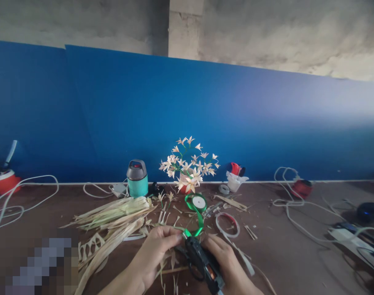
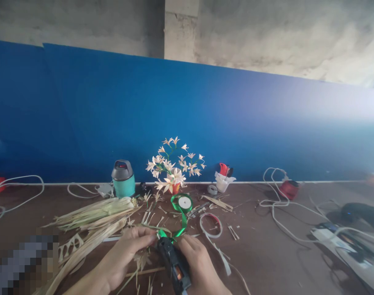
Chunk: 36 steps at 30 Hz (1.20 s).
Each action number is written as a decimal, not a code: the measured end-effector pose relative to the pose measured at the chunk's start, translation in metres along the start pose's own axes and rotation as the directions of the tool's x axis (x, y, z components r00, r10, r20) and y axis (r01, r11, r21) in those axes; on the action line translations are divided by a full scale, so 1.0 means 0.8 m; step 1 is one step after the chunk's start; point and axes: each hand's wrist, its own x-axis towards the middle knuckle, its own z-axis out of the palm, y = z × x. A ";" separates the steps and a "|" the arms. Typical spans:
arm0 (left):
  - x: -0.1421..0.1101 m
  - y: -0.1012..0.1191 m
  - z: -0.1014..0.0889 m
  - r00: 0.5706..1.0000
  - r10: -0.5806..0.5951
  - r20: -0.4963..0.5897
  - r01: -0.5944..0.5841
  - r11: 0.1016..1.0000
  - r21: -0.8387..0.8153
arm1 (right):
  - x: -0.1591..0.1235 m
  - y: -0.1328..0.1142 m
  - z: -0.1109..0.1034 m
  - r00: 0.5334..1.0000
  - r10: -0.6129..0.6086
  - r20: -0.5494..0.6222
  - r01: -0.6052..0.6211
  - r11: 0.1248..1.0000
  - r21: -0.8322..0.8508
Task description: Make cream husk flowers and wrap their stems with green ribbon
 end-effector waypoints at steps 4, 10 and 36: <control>-0.002 0.002 0.002 0.999 -0.033 0.003 0.033 0.999 -0.014 | 0.000 0.004 0.001 1.000 -0.002 0.025 0.003 1.000 -0.029; 0.000 0.002 -0.001 0.999 -0.052 -0.008 0.052 0.999 -0.001 | -0.001 0.010 0.001 0.999 -0.023 0.039 0.026 0.996 -0.085; 0.016 0.004 -0.012 0.985 0.060 -0.159 -0.025 0.978 0.208 | -0.050 0.119 -0.068 0.841 0.534 -0.087 -0.505 0.718 -0.479</control>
